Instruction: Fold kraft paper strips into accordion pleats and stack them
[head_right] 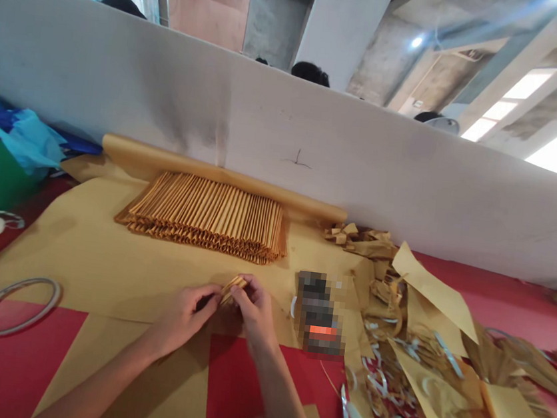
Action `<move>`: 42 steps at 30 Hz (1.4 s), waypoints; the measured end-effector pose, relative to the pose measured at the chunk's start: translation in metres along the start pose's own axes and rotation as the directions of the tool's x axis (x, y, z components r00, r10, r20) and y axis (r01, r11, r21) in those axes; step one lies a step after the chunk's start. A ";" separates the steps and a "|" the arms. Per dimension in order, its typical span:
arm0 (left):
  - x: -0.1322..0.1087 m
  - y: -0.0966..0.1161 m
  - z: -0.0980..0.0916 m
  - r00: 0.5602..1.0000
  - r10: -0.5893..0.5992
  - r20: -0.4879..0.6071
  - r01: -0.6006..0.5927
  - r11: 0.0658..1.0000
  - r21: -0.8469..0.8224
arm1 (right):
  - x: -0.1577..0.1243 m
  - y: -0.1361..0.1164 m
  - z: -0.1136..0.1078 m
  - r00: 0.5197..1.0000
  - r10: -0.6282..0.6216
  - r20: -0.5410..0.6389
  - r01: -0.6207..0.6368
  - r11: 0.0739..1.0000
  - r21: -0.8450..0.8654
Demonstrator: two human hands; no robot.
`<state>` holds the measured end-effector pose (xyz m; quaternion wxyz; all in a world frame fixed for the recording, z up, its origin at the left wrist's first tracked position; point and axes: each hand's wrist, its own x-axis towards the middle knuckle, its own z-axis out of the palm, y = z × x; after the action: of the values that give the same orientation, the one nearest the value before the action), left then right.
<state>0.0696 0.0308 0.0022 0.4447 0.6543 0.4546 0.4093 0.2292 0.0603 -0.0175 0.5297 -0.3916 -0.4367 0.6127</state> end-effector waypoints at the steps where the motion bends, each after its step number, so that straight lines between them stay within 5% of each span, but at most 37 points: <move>1: 0.000 -0.001 0.000 0.999 -0.035 0.019 0.035 0.999 -0.032 | 0.000 -0.001 0.000 1.000 0.009 0.008 -0.009 1.000 0.011; 10: 0.001 -0.007 0.001 0.963 -0.198 0.185 0.247 0.921 -0.302 | -0.002 0.000 -0.003 0.997 0.048 0.053 -0.048 0.999 -0.006; 23: 0.003 -0.008 -0.001 0.953 -0.208 0.219 0.286 0.856 -0.431 | -0.008 -0.011 0.005 0.989 0.123 0.084 -0.127 0.991 0.048; 36: 0.004 -0.007 -0.002 0.962 -0.186 0.201 0.243 0.918 -0.314 | -0.005 -0.003 0.004 0.990 0.113 0.089 -0.120 0.990 0.080; 42: 0.005 0.004 -0.002 0.947 -0.302 0.107 0.320 0.899 -0.297 | -0.004 0.003 0.003 0.992 0.092 0.090 -0.095 0.995 0.028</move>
<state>0.0695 0.0355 0.0069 0.6146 0.5065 0.4701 0.3803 0.2262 0.0559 -0.0191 0.4867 -0.3754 -0.4310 0.6606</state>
